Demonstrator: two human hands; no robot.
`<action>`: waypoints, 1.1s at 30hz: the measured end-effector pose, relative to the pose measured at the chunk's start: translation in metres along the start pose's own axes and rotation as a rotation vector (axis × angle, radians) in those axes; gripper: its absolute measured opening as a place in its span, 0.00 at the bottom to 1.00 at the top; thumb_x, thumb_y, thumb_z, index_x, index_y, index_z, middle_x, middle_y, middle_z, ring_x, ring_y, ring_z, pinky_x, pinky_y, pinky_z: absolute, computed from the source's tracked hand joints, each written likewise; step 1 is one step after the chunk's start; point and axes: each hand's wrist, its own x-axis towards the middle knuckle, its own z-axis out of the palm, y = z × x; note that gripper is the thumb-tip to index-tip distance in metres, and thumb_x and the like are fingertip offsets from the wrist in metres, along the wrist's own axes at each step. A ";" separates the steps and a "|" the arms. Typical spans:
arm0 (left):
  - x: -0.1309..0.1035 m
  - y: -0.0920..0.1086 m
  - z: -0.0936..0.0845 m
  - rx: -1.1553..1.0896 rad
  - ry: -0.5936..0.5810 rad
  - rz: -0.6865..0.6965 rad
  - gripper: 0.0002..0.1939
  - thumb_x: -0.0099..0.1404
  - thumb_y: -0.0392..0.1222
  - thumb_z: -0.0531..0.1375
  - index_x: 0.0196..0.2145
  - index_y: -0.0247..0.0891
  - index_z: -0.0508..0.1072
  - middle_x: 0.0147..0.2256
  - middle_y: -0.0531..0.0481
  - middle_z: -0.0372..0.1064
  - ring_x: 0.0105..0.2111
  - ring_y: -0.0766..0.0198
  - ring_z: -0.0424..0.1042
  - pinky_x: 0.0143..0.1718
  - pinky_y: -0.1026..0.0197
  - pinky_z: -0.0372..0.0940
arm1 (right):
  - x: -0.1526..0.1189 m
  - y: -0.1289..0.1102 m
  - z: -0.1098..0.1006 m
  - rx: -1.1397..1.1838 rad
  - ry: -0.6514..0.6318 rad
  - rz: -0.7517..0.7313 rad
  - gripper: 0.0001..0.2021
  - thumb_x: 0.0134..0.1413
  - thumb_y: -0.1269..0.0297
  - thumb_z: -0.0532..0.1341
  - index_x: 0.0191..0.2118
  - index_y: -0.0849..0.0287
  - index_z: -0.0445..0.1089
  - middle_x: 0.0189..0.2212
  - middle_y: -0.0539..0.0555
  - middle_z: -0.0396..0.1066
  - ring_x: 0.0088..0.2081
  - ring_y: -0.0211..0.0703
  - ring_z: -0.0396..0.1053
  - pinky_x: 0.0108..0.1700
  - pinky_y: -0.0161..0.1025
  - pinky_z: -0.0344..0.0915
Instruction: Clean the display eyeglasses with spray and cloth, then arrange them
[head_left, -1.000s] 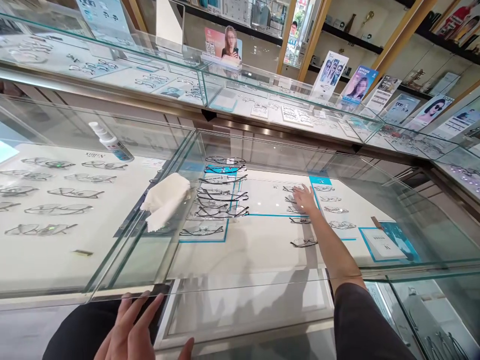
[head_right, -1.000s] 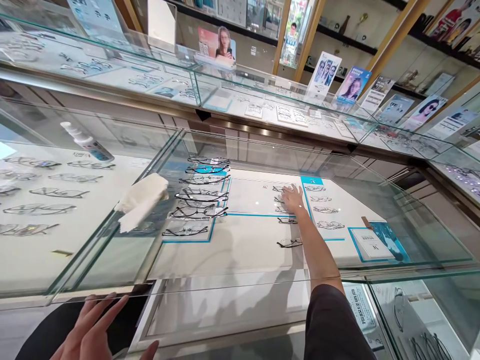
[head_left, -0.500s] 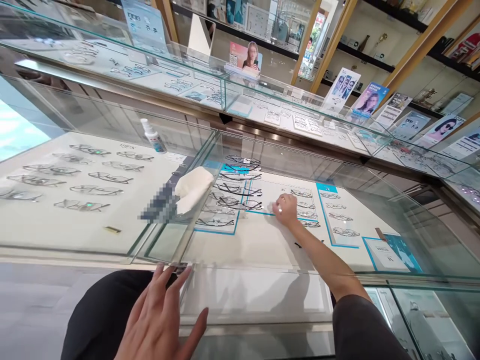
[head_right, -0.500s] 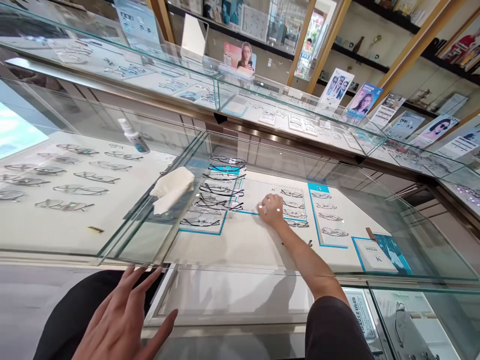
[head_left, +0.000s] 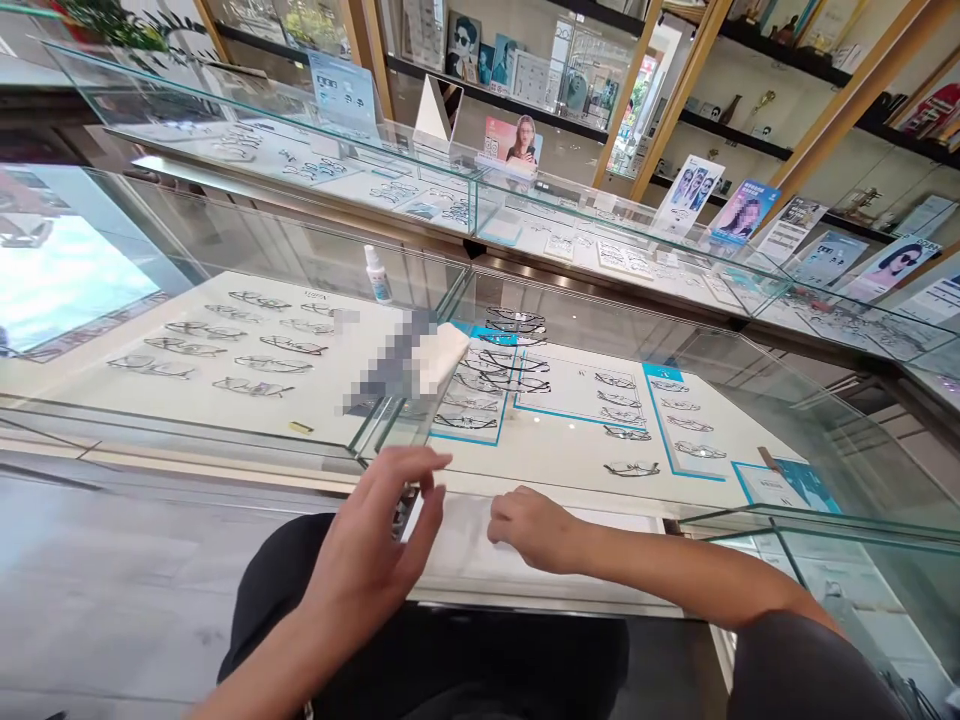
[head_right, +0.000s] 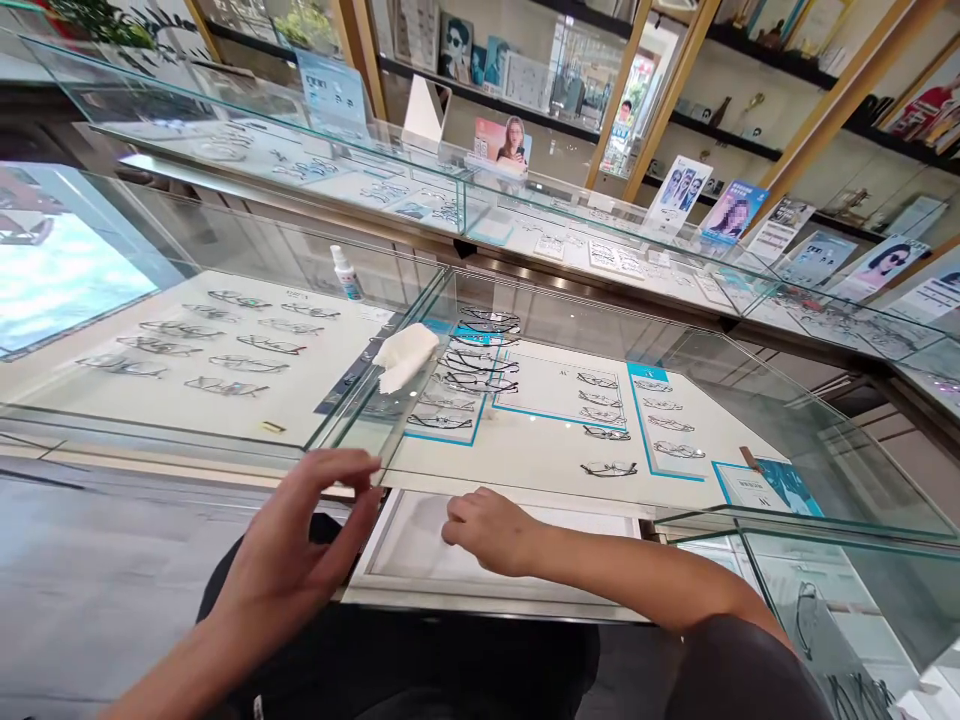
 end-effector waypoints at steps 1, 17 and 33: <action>0.013 0.003 -0.001 -0.019 0.021 0.025 0.15 0.75 0.33 0.58 0.56 0.46 0.69 0.40 0.52 0.71 0.42 0.62 0.75 0.51 0.57 0.72 | -0.003 -0.009 -0.012 0.017 -0.016 -0.010 0.15 0.59 0.82 0.60 0.45 0.57 0.75 0.43 0.56 0.73 0.39 0.44 0.67 0.46 0.41 0.63; 0.178 -0.073 0.085 0.171 -0.487 0.123 0.17 0.74 0.39 0.52 0.54 0.35 0.75 0.54 0.37 0.73 0.48 0.52 0.75 0.51 0.52 0.68 | -0.194 0.110 -0.116 -0.301 0.482 0.902 0.16 0.72 0.55 0.55 0.51 0.54 0.76 0.49 0.65 0.76 0.52 0.66 0.73 0.54 0.63 0.73; 0.220 -0.076 0.118 0.489 -0.928 0.237 0.10 0.59 0.45 0.61 0.34 0.41 0.81 0.35 0.42 0.80 0.50 0.45 0.71 0.56 0.46 0.60 | -0.273 0.114 -0.066 -0.152 0.583 0.972 0.22 0.72 0.48 0.57 0.62 0.51 0.73 0.63 0.62 0.74 0.66 0.64 0.70 0.68 0.66 0.66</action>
